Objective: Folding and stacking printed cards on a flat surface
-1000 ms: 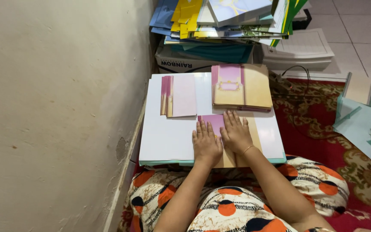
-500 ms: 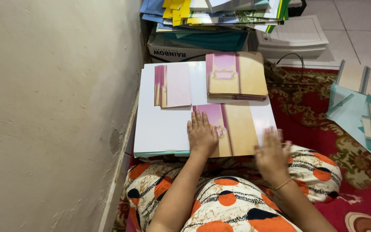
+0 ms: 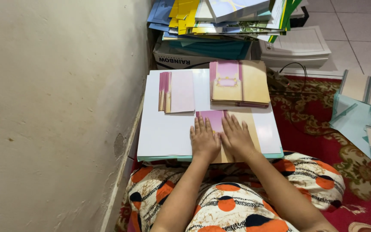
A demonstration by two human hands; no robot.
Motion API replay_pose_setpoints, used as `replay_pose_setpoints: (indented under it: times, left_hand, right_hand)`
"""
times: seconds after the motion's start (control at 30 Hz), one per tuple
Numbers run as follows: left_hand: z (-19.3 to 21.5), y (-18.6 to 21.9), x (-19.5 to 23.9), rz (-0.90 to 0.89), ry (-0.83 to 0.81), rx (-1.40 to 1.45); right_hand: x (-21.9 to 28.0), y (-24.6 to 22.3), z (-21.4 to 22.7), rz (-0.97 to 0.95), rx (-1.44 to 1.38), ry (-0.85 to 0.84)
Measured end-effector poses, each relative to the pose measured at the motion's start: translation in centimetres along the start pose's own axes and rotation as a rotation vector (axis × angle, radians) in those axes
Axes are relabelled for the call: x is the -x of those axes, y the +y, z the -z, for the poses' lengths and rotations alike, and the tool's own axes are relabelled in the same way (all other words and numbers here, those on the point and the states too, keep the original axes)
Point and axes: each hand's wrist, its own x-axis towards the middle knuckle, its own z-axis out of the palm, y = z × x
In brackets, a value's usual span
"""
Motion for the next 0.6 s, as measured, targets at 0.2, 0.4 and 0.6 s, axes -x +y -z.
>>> replay_pose_setpoints:
  times: [0.2,0.4,0.6]
  left_hand:
    - [-2.0,-0.3,-0.7,0.04,0.046,-0.061]
    - [0.0,0.1,0.1,0.004,0.002,0.013]
    - [-0.1,0.0,0.0,-0.002,-0.012,-0.016]
  right_hand:
    - [8.8,-0.6,0.0,0.078,-0.085,-0.115]
    - [-0.6,0.6,0.2,-0.047,-0.095,-0.068]
    - [0.3,-0.3,0.5,-0.031,-0.057,-0.008]
